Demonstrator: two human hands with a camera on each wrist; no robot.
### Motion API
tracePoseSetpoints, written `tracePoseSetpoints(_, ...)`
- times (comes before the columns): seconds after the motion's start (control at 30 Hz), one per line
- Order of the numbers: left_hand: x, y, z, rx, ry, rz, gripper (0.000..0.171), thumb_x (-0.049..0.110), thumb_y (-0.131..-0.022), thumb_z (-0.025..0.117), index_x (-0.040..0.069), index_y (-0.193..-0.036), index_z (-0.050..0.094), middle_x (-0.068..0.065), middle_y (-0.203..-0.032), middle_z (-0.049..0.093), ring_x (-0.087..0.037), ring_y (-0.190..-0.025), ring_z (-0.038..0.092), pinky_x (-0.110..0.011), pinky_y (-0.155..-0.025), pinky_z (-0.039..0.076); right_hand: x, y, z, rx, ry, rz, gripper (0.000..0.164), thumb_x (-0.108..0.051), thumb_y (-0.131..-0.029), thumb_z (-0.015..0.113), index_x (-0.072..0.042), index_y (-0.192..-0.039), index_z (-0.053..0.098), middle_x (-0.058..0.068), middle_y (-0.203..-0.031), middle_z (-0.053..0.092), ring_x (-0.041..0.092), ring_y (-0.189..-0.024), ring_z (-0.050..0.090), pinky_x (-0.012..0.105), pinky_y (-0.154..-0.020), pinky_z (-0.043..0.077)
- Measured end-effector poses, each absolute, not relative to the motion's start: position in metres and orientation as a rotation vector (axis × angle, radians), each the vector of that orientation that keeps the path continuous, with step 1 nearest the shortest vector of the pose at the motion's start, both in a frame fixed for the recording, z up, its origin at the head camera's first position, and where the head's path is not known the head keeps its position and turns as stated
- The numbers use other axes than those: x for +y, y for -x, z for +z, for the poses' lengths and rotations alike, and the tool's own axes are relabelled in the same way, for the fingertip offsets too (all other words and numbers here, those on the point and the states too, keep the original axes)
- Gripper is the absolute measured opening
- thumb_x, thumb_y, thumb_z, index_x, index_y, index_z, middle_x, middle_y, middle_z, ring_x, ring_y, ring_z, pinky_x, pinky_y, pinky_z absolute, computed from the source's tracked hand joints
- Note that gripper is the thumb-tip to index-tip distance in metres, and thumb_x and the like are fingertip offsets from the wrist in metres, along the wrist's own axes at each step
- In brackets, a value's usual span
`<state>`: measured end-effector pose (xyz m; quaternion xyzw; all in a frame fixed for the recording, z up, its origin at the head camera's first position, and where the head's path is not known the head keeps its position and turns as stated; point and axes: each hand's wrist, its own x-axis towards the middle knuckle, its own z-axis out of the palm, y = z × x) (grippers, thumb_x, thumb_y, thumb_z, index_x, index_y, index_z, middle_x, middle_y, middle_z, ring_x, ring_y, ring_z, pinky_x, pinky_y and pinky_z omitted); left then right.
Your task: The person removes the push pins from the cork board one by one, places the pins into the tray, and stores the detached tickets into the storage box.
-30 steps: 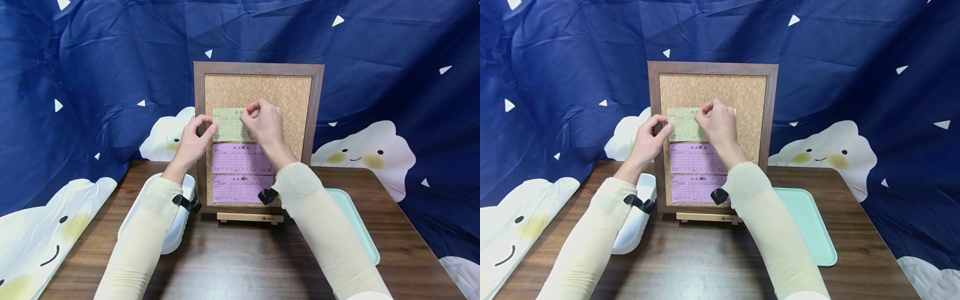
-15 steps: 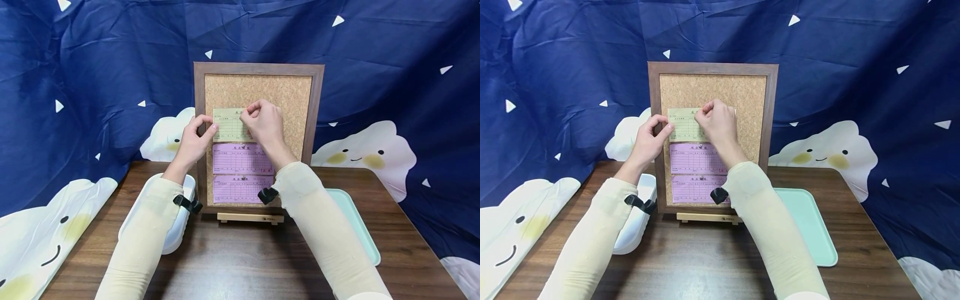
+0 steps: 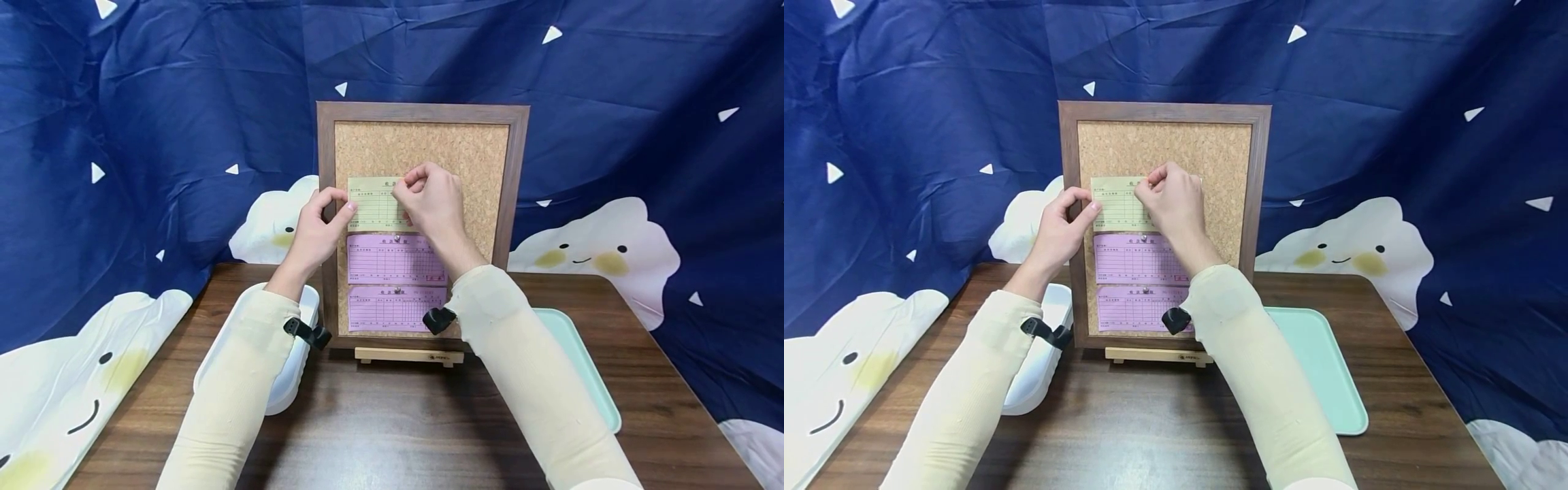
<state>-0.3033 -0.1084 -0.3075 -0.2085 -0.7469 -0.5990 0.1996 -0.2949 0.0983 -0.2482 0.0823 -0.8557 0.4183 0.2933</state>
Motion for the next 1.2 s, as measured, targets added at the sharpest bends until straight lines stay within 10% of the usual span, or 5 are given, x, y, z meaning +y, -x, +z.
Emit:
tracePoseSetpoints(0.4,-0.108,0.303,-0.308,-2.059,0.568,-1.673,0.021,0.016,-0.105,0.069,-0.001,-0.115,0.070,-0.017,-0.118,0.067,-0.020,-0.130,0.047,-0.040,-0.134,0.015,0.100,0.291,-0.250,-2.241,-0.248,1.112,0.013,-0.014,-0.091,0.068,-0.004,-0.097,0.074,0.009,-0.080,0.076,0.012,-0.061,0.063,0.019,-0.063,0.046)
tracePoseSetpoints(0.67,-0.103,0.301,-0.310,-2.004,0.532,-1.680,0.020,0.014,-0.102,0.071,-0.003,-0.112,0.072,-0.001,-0.105,0.054,-0.012,-0.099,0.043,-0.029,-0.084,0.035,0.102,0.288,-0.250,-2.236,-0.263,1.125,0.014,-0.015,-0.092,0.069,-0.003,-0.098,0.074,0.013,-0.086,0.077,0.023,-0.074,0.070,0.024,-0.070,0.049)
tracePoseSetpoints(1.2,-0.100,0.299,-0.308,-1.989,0.448,-1.670,0.019,0.014,-0.100,0.072,-0.004,-0.106,0.074,-0.007,-0.111,0.051,-0.013,-0.100,0.045,-0.029,-0.082,0.035,0.109,0.285,-0.249,-2.239,-0.297,1.171,0.012,-0.011,-0.093,0.070,-0.003,-0.100,0.074,0.014,-0.092,0.077,0.022,-0.079,0.070,0.022,-0.074,0.052)
